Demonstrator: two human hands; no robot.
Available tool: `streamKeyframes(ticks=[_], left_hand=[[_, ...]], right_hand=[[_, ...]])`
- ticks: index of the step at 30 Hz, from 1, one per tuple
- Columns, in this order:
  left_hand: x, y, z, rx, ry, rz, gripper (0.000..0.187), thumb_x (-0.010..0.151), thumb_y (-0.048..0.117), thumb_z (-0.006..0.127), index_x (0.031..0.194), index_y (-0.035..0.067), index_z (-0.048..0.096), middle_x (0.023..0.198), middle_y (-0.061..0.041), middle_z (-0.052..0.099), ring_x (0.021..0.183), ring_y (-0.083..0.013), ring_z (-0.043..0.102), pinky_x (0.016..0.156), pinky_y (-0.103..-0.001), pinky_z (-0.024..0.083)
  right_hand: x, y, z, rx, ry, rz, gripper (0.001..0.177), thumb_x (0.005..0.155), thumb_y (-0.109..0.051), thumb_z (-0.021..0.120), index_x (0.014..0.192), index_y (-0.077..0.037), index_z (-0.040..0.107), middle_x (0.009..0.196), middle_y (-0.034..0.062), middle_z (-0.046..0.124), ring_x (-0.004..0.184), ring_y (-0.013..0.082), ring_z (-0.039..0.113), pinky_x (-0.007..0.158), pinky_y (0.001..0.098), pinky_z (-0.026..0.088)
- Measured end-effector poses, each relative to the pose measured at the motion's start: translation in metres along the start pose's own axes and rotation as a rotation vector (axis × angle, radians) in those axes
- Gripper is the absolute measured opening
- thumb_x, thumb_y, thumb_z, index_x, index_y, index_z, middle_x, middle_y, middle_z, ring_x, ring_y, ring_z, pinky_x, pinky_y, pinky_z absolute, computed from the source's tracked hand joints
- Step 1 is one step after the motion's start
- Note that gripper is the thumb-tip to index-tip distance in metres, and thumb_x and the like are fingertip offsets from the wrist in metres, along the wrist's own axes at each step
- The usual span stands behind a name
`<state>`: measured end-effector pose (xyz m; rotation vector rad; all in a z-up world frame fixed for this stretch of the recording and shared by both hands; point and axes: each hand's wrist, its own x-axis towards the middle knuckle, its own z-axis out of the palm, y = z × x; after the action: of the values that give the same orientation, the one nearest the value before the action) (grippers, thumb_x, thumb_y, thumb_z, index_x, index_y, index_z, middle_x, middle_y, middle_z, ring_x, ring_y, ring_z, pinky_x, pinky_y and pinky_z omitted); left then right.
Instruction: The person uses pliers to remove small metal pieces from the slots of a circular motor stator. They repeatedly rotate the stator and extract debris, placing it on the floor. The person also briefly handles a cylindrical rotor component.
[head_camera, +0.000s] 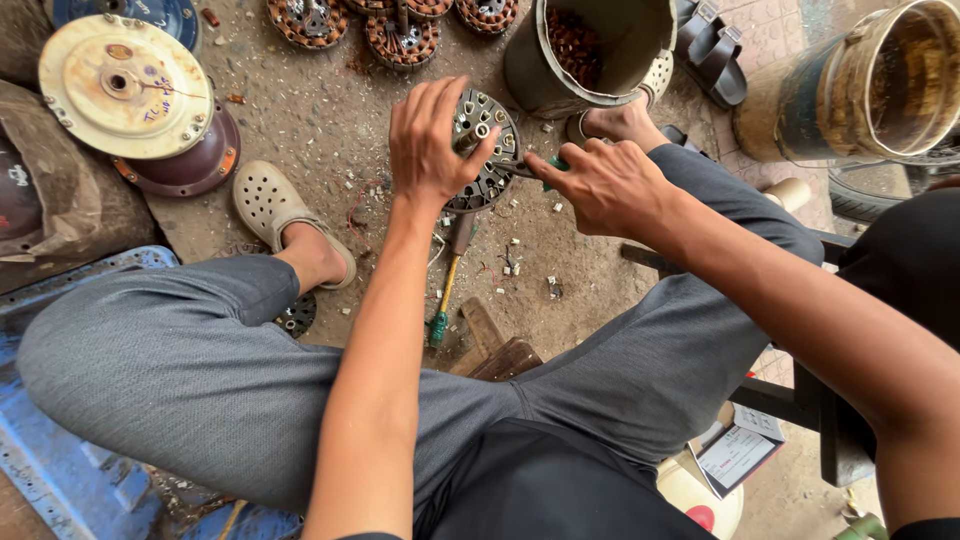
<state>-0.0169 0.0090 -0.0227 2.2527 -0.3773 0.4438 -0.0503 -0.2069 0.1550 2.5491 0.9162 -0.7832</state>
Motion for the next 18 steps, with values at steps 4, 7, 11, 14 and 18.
streamKeyframes(ticks=[4, 7, 11, 14, 18], left_hand=[[-0.017, 0.004, 0.004, -0.015, 0.118, -0.023, 0.078, 0.099, 0.068, 0.042, 0.133, 0.001, 0.063, 0.135, -0.018, 0.067, 0.130, -0.0348, 0.061, 0.110, -0.049, 0.046], [-0.024, 0.007, 0.009, -0.076, 0.137, -0.078, 0.073, 0.101, 0.063, 0.037, 0.133, 0.004, 0.065, 0.139, -0.015, 0.066, 0.137, -0.0349, 0.058, 0.117, -0.050, 0.043], [-0.019, 0.012, 0.013, -0.194, 0.289, -0.224, 0.059, 0.109, 0.050, 0.036, 0.133, 0.005, 0.065, 0.145, -0.016, 0.064, 0.142, -0.0350, 0.055, 0.124, -0.050, 0.039], [-0.013, 0.017, 0.016, -0.197, 0.385, -0.478, 0.052, 0.108, 0.041, 0.047, 0.135, 0.000, 0.063, 0.143, -0.021, 0.062, 0.136, -0.0365, 0.057, 0.116, -0.047, 0.043], [-0.009, 0.023, 0.014, -0.146, 0.183, -0.802, 0.049, 0.092, 0.044, 0.068, 0.124, 0.008, 0.070, 0.124, -0.013, 0.073, 0.112, -0.0304, 0.070, 0.100, -0.044, 0.051]], right_hand=[[0.002, -0.006, -0.017, 0.072, -0.102, 0.054, 0.096, 0.069, -0.007, 0.064, 0.159, -0.020, 0.034, 0.103, 0.0122, 0.061, 0.079, 0.0219, 0.062, 0.054, 0.0325, 0.048], [-0.002, -0.014, -0.026, 0.065, -0.089, 0.040, 0.102, 0.066, -0.007, 0.066, 0.161, -0.021, 0.032, 0.102, 0.0128, 0.061, 0.082, 0.0236, 0.063, 0.055, 0.0333, 0.049], [0.003, -0.017, -0.033, 0.109, -0.157, 0.035, 0.100, 0.071, -0.008, 0.066, 0.162, -0.025, 0.029, 0.107, 0.0170, 0.061, 0.080, 0.0278, 0.066, 0.059, 0.0384, 0.054], [0.007, -0.010, -0.037, 0.163, -0.192, 0.015, 0.099, 0.069, -0.009, 0.066, 0.160, -0.025, 0.030, 0.107, 0.0178, 0.061, 0.077, 0.0291, 0.067, 0.063, 0.0406, 0.056], [0.008, -0.011, -0.044, 0.237, -0.246, 0.018, 0.099, 0.069, -0.005, 0.061, 0.162, -0.022, 0.031, 0.094, 0.0156, 0.064, 0.072, 0.0272, 0.065, 0.061, 0.0426, 0.055]])
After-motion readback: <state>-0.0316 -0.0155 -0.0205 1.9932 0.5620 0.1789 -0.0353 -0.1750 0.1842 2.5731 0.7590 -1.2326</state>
